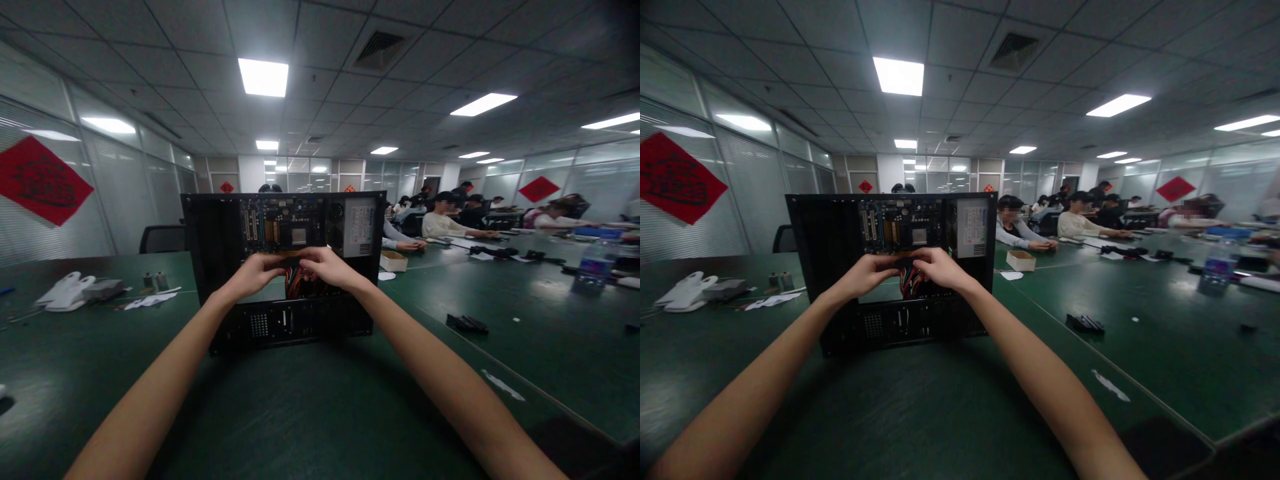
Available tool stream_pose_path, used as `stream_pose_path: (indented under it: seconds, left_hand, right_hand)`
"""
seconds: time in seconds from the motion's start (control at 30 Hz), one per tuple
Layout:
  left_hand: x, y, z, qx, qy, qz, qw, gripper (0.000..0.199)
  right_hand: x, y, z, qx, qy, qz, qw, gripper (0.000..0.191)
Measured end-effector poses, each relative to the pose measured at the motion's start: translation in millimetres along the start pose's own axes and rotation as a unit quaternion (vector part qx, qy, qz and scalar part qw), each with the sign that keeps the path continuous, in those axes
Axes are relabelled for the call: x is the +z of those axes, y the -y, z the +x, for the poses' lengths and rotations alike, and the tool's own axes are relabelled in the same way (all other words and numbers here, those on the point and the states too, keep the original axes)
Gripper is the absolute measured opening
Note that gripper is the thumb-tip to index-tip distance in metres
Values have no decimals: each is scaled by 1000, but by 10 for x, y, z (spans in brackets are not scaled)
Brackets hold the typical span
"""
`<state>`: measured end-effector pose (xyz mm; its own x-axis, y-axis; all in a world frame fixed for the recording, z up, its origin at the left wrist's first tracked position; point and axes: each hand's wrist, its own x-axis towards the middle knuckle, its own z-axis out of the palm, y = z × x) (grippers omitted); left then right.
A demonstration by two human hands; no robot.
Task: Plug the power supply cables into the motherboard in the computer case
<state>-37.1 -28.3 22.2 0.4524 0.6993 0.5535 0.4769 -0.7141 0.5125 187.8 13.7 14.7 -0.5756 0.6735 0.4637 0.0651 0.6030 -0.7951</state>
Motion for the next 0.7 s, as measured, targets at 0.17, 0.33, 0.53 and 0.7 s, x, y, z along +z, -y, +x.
stream_pose_path:
  seconds: [0.17, 0.33, 0.53, 0.7]
  left_hand:
    - [97, 50, 7, -22, -55, -99, 993, 44]
    - [140, 83, 7, -75, -104, -173, 977, 57]
    - [83, 142, 43, -96, -93, -144, 980, 49]
    - [141, 282, 44, -60, -17, 19, 998, 37]
  right_hand:
    - [30, -81, 39, -26, -16, 9, 999, 31]
    - [65, -121, 12, -140, -107, -91, 980, 34]
    - [100, -135, -65, -203, -65, -381, 900, 53]
    - [180, -126, -81, -86, -26, -598, 796, 43]
